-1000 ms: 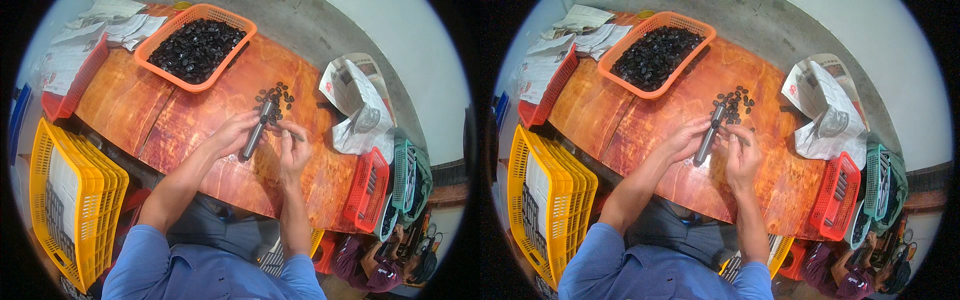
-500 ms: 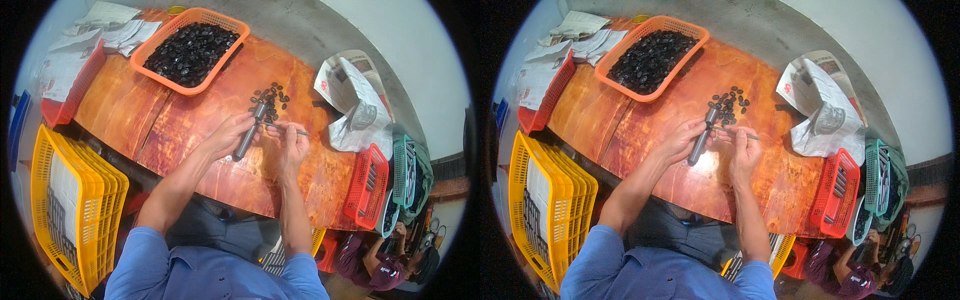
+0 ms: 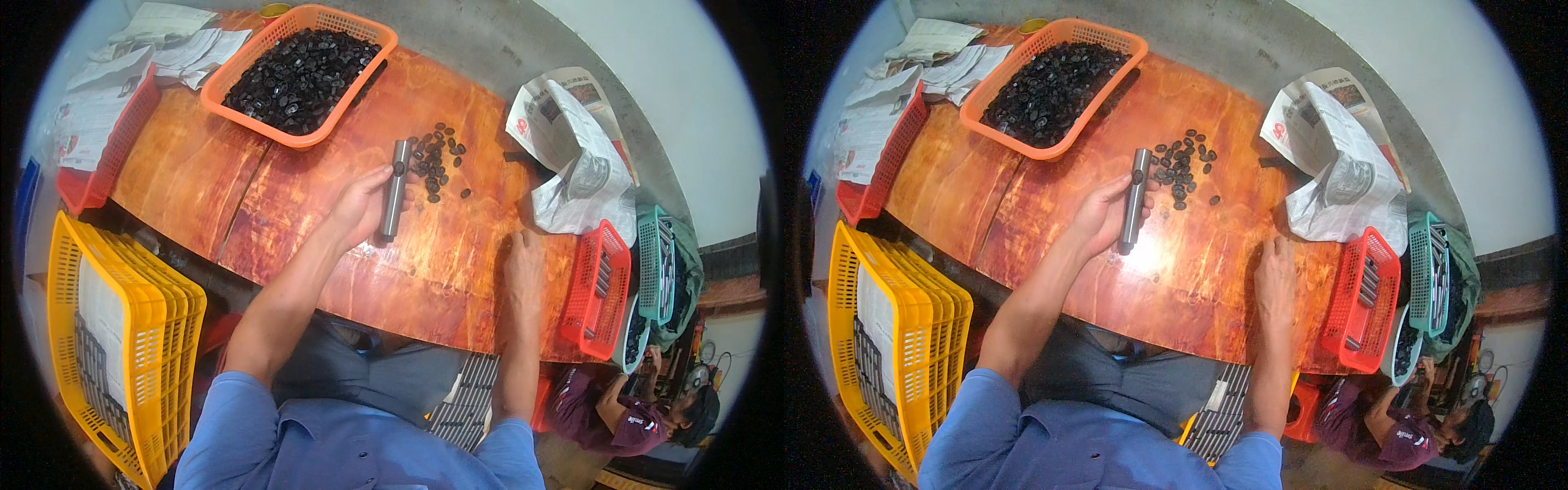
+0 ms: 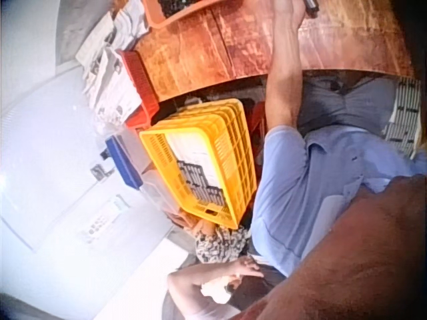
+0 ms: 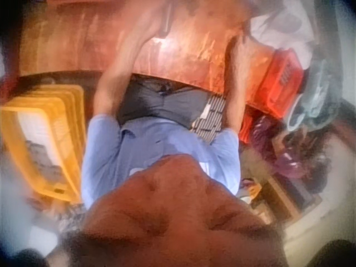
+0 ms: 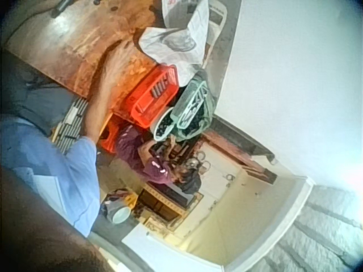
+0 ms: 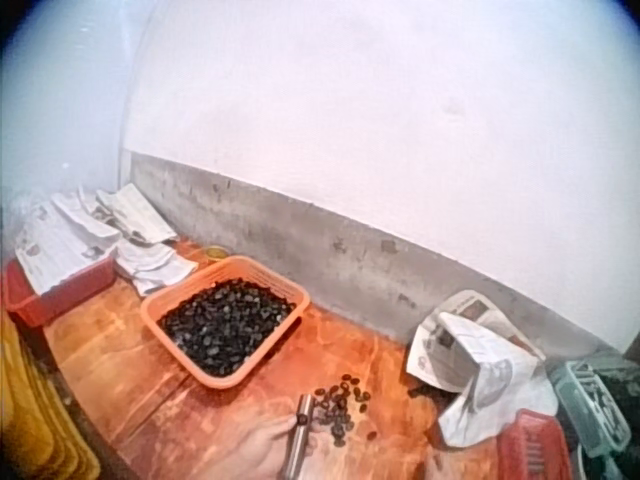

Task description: The person uses a cylindrical metal tool to press and split small dark seeds on a wooden table. They repeatedly pick up seeds, place them into the tool, and press down to open them, then deposit the processed seeds into a yellow basket.

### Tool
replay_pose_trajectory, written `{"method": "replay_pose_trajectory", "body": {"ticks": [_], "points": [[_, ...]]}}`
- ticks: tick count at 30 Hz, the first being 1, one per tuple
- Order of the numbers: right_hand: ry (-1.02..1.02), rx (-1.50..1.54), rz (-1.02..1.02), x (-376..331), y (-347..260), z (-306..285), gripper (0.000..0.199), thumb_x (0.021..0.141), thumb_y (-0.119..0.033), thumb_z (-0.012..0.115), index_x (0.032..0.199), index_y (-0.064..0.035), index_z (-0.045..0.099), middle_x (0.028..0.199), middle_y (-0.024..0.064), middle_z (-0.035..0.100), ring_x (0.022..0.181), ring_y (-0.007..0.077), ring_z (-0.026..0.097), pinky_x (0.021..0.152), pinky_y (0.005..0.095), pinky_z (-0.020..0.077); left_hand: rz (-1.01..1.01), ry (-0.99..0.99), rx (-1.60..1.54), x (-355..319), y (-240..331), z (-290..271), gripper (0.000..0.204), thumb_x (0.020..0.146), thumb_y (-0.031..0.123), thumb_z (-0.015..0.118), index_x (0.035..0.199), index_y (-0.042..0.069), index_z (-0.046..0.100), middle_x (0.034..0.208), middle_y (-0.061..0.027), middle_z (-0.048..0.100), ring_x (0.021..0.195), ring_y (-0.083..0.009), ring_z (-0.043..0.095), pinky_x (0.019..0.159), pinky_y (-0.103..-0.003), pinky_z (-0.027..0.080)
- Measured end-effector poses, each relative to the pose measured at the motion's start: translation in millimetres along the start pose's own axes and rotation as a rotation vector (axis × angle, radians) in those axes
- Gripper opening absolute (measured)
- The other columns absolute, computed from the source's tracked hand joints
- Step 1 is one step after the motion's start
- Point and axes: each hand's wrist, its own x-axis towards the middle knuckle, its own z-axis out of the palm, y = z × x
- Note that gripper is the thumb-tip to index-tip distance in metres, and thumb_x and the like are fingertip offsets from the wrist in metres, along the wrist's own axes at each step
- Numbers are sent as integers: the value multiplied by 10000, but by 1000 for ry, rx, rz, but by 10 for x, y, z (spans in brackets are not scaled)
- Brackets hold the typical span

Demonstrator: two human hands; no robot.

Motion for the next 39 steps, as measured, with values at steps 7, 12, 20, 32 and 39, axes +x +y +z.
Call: {"method": "replay_pose_trajectory", "body": {"ticks": [7,12,20,32,39], "points": [[219,404,-191,364,-640,-314,330,845,78,618,1161,-2,670,1153,218,650,1104,422,617,962,483,503,-9,34,-3,-4,26,-79,461,1096,277,489,1466,3,488,1124,-92,643,920,-202,637,841,-347,554],[104,523,-126,894,-907,57,274,881,-41,705,1151,4,712,1089,205,694,1041,389,671,910,453,529,-73,53,1,36,37,-78,450,1085,273,513,1462,27,505,1115,-89,652,924,-202,642,842,-355,554],[100,463,-108,1040,-1067,240,202,838,-100,750,1020,-14,738,963,187,668,997,373,645,853,476,476,-30,6,-27,21,-1,-45,350,1065,200,544,1367,24,555,1151,-122,660,998,-224,649,887,-379,568],[422,487,-397,675,-1543,-269,285,828,-95,762,1105,-62,706,1006,105,665,935,292,637,795,410,448,-11,-140,18,-8,-38,23,422,1076,116,516,1472,-20,470,1300,-129,627,1184,-227,635,1043,-389,537],[474,466,-427,667,-1583,-208,292,818,-63,765,1103,-50,705,978,105,654,885,285,632,771,400,442,1,-102,94,-30,-53,99,489,1074,102,523,1536,-17,416,1421,-127,574,1310,-217,576,1133,-380,479]]}}
